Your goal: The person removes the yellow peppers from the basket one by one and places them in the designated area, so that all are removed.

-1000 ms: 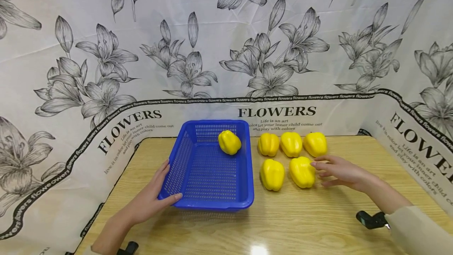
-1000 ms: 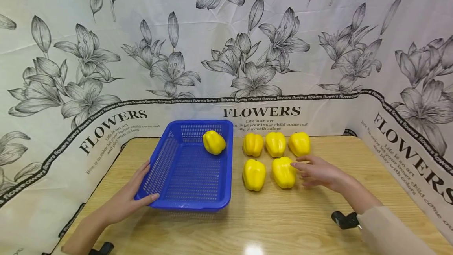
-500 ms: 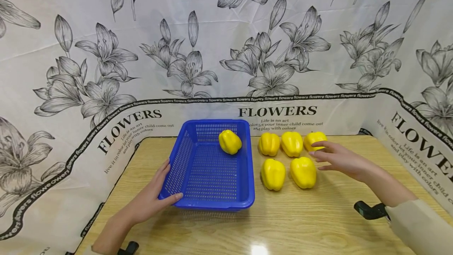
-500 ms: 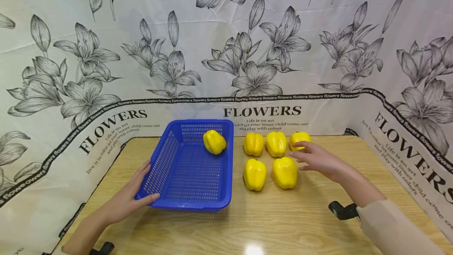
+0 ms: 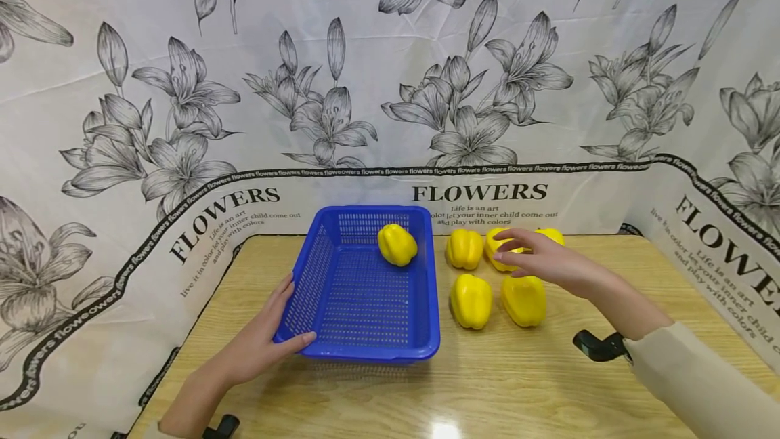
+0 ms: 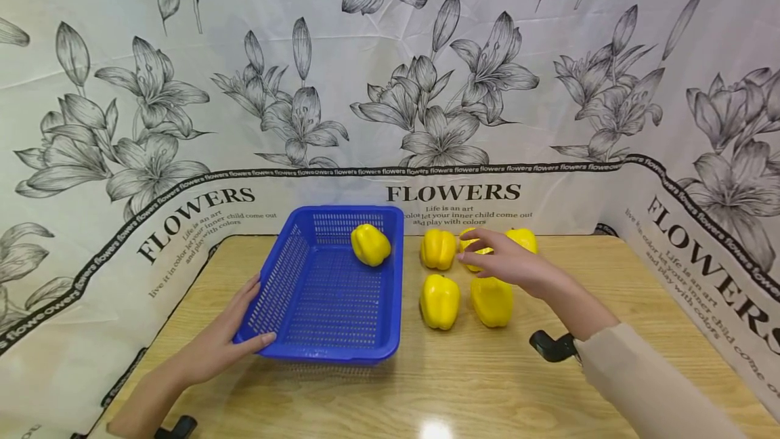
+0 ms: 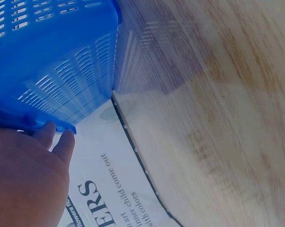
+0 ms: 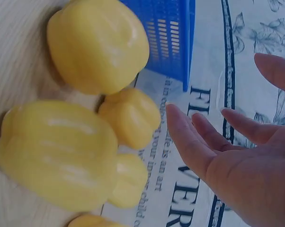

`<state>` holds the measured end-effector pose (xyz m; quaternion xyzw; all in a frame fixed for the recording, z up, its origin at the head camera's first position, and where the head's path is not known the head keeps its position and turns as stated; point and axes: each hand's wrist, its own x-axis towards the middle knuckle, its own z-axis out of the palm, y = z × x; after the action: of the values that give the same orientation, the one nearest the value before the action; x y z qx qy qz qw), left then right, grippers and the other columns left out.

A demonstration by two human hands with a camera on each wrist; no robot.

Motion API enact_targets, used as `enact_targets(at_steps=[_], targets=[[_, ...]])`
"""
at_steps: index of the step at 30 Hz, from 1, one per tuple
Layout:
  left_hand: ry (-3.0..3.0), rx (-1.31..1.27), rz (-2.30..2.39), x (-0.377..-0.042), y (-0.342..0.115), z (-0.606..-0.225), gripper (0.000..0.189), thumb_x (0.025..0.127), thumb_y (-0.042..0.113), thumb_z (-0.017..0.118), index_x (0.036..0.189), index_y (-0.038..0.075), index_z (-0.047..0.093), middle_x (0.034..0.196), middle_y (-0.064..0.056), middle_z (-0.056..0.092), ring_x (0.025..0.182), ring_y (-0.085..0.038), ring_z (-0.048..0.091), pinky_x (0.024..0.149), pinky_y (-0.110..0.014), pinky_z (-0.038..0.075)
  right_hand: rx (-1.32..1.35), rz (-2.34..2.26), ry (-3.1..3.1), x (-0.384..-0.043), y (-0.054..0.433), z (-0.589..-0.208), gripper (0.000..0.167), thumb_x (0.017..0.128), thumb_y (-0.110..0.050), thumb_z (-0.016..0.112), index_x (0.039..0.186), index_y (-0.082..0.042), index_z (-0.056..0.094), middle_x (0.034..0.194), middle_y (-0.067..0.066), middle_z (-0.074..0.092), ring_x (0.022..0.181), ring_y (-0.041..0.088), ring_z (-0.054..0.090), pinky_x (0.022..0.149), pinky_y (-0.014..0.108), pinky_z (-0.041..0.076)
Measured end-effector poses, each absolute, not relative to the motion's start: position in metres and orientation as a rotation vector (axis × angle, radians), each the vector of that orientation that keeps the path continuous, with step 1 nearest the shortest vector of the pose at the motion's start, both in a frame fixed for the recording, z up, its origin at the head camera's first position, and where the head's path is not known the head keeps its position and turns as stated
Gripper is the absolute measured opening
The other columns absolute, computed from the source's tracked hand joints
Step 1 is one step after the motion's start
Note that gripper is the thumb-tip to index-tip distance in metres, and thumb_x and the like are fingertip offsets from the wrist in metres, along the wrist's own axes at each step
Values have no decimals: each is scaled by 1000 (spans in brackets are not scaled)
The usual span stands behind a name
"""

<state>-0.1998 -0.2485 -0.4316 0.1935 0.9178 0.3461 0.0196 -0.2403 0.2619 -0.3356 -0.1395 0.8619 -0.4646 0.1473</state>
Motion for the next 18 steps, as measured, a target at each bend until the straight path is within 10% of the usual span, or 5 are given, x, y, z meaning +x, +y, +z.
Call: enact_targets(at_steps=[18], targets=[[2859, 636, 1076, -201, -248, -433, 102, 94, 53, 69, 166, 13, 7, 172, -4, 0, 154, -42, 15, 116, -68, 26, -503, -1187, 2558, -273, 189, -321, 60, 101, -31, 65, 151, -5, 43, 146, 26, 49, 123, 38, 60, 97, 44, 56]])
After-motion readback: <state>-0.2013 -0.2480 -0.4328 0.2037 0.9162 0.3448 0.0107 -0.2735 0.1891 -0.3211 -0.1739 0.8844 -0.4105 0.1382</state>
